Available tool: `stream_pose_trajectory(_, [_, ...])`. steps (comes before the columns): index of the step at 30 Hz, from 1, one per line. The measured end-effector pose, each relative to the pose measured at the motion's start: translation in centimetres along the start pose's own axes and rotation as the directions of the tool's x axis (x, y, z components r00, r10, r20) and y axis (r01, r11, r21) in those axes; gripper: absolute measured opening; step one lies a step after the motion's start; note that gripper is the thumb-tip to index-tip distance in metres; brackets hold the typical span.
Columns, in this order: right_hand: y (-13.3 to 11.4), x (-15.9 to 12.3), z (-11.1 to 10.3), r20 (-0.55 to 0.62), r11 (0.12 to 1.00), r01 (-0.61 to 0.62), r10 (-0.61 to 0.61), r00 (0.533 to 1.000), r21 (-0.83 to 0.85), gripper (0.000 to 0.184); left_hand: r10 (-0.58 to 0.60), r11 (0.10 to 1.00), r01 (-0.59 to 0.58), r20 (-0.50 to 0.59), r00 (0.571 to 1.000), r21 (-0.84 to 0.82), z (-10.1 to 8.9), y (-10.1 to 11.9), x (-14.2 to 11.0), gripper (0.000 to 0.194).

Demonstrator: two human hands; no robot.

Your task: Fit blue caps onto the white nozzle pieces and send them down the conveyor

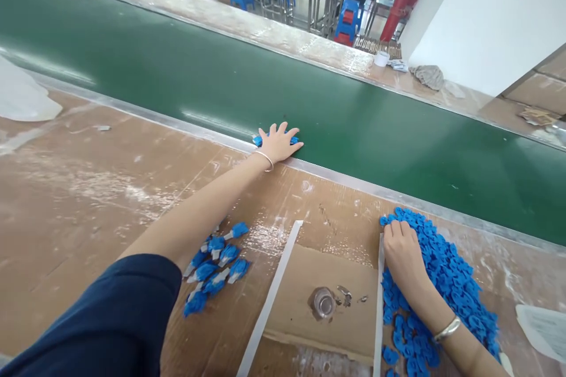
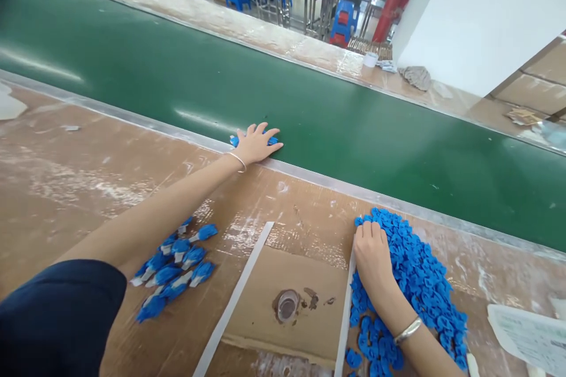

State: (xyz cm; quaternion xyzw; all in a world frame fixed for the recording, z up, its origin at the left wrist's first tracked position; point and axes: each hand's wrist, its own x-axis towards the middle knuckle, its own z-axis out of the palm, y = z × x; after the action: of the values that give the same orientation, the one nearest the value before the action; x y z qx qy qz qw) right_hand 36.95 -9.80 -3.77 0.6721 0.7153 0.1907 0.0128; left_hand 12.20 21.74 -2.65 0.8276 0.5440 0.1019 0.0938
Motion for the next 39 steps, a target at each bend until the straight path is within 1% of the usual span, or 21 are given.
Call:
stream_pose_trajectory(2, [-0.1,0.0,-0.1,0.023,0.999,-0.01,0.01,1.0,-0.033,0.027,0.016,1.0,-0.015,0.028,0.999,-0.008,0.0,0.0,0.7,0.044])
stream_pose_trajectory(4, [-0.1,0.0,-0.1,0.041,0.998,-0.014,0.016,0.999,-0.054,0.026,0.026,1.0,-0.026,0.029,0.999,-0.012,0.0,-0.1,1.0,0.042])
stream_pose_trajectory(8, [0.3,-0.2,-0.1,0.048,0.999,-0.015,0.018,0.999,-0.052,0.025,0.008,0.999,-0.008,0.0,1.0,0.036,-0.2,-0.7,0.7,0.038])
stream_pose_trajectory(11, [0.7,-0.2,0.2,0.028,1.0,-0.014,0.015,0.999,-0.018,0.023,0.008,0.997,-0.009,0.014,1.0,0.079,-0.4,-1.1,-0.2,0.037])
stream_pose_trajectory(17, [0.9,-0.5,0.3,-0.011,0.996,-0.001,0.002,1.0,0.09,0.024,0.118,0.986,-0.132,0.13,0.984,0.103,-1.4,-1.1,-3.5,0.038])
stream_pose_trajectory(18, [1.0,-0.5,0.2,-0.016,0.994,0.003,-0.001,1.0,0.11,0.024,0.124,0.986,-0.136,0.123,0.985,0.096,-1.6,-1.0,-4.0,0.038])
stream_pose_trajectory(19, [1.1,-0.6,0.0,-0.02,0.992,0.007,-0.005,1.0,0.129,0.024,0.124,0.988,-0.132,0.092,0.988,0.085,-1.8,-1.1,-4.4,0.037])
stream_pose_trajectory(21, [1.5,-0.7,-0.2,-0.029,0.987,0.01,-0.005,1.0,0.162,0.023,0.098,0.994,-0.096,-0.021,0.995,0.053,-2.1,-1.3,-4.7,0.038])
stream_pose_trajectory(23, [2.0,-0.8,-0.5,-0.036,0.984,0.001,0.005,0.999,0.179,0.023,0.015,1.0,-0.015,-0.122,0.992,-0.004,-2.2,-1.9,-4.2,0.046])
stream_pose_trajectory(24, [2.3,-0.8,-0.5,-0.038,0.983,-0.003,0.01,0.999,0.182,0.022,-0.042,0.998,0.037,-0.14,0.989,-0.041,-2.2,-2.3,-3.7,0.051])
stream_pose_trajectory(25, [2.4,-0.8,-0.5,-0.037,0.983,-0.004,0.011,0.999,0.183,0.022,-0.098,0.993,0.087,-0.129,0.987,-0.084,-2.1,-2.8,-3.0,0.056])
stream_pose_trajectory(26, [2.5,-0.8,-0.5,-0.033,0.983,-0.001,0.008,0.999,0.181,0.021,-0.137,0.984,0.125,-0.094,0.986,-0.129,-2.0,-3.3,-2.3,0.059])
stream_pose_trajectory(28, [2.4,-0.8,-0.4,-0.019,0.985,0.009,-0.006,1.0,0.172,0.02,-0.147,0.965,0.143,-0.001,0.989,-0.221,-1.7,-4.1,-1.1,0.06])
stream_pose_trajectory(30, [2.0,-0.7,-0.2,0.001,0.989,0.013,-0.013,1.0,0.149,0.02,-0.11,0.942,0.124,0.063,0.992,-0.312,-1.4,-4.5,-0.6,0.058])
stream_pose_trajectory(33, [1.1,-0.5,-0.2,0.035,0.996,-0.003,0.0,0.999,0.087,0.022,-0.028,0.91,0.067,0.102,0.994,-0.408,-1.2,-4.2,-1.2,0.059])
stream_pose_trajectory(36, [0.4,-0.3,-0.4,0.061,1.0,-0.023,0.022,0.998,0.021,0.025,0.119,0.881,-0.025,0.17,0.978,-0.472,-1.0,-2.8,-2.4,0.064])
stream_pose_trajectory(39, [0.0,-0.2,-0.4,0.063,0.999,-0.043,0.043,0.997,-0.016,0.026,0.286,0.845,-0.153,0.191,0.939,-0.513,-0.6,-0.8,-3.2,0.063])
